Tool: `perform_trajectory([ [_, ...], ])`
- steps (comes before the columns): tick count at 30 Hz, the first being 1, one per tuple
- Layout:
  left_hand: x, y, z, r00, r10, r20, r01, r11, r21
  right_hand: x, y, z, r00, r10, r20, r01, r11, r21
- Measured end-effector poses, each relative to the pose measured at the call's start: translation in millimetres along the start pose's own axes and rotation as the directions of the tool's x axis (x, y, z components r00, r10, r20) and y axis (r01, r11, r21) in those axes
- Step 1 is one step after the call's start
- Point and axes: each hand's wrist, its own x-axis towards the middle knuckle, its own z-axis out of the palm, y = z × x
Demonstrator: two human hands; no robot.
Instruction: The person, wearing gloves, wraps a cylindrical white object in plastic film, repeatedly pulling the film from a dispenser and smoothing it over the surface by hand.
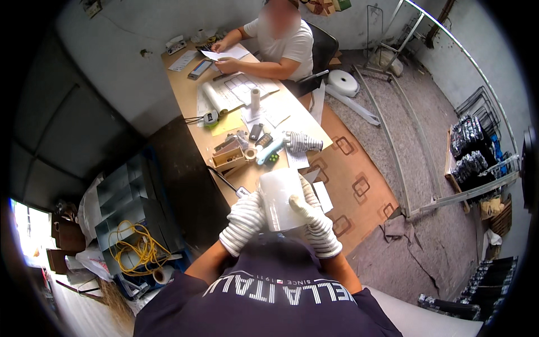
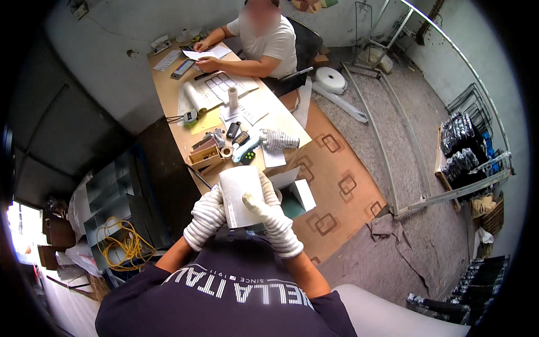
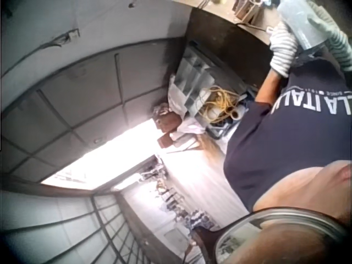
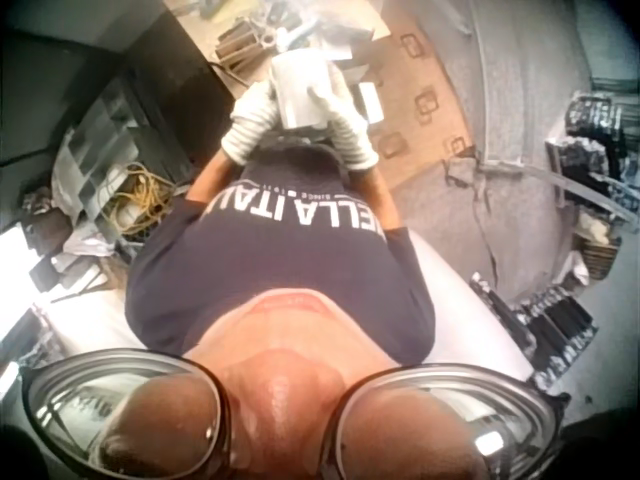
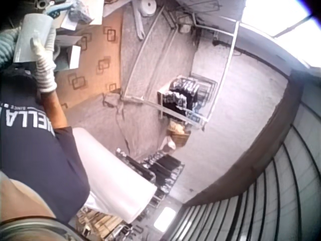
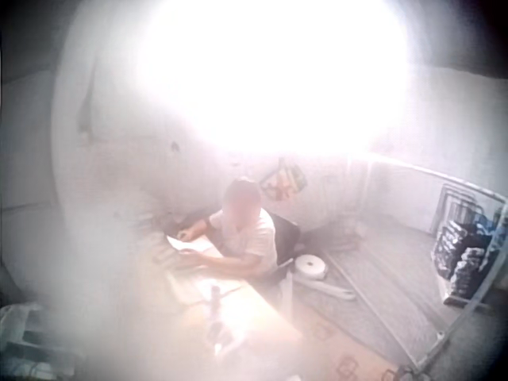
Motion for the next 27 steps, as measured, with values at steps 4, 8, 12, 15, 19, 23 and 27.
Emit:
perform_trajectory([
  [4, -0.4, 4.5, -2.6, 0.999, -0.011, 0.034, 0.009, 0.998, 0.062, 1.7, 2.0, -5.1, 1.000, -0.015, 0.005, 0.015, 1.000, -0.014],
  [8, -2.8, 9.9, -5.7, 0.999, 0.008, 0.033, -0.009, 1.000, 0.013, 1.4, -0.3, -6.6, 0.999, -0.029, 0.026, 0.030, 0.999, -0.029],
  [12, -3.1, 11.2, -3.9, 1.000, 0.007, 0.023, -0.009, 0.997, 0.081, -0.6, -5.0, -5.0, 1.000, -0.028, 0.009, 0.028, 0.999, -0.033],
  [15, -5.1, 12.8, -3.9, 0.999, 0.017, 0.050, -0.022, 0.994, 0.110, -3.1, -5.1, -7.6, 0.999, -0.037, 0.013, 0.038, 0.999, -0.034],
  [19, -8.5, 17.6, -1.3, 0.999, 0.037, 0.000, -0.037, 0.994, 0.107, -7.6, -3.6, -9.1, 0.999, -0.041, 0.024, 0.041, 0.999, 0.020],
  [23, -9.5, 20.3, -5.2, 0.990, 0.120, -0.075, -0.120, 0.993, 0.006, -9.2, -2.1, -9.9, 0.999, -0.027, 0.044, 0.026, 0.999, 0.025],
  [27, -12.5, 16.3, -2.8, 0.959, 0.253, -0.127, -0.252, 0.967, 0.024, -12.5, 0.8, -12.5, 0.997, -0.061, 0.040, 0.064, 0.995, -0.079],
])
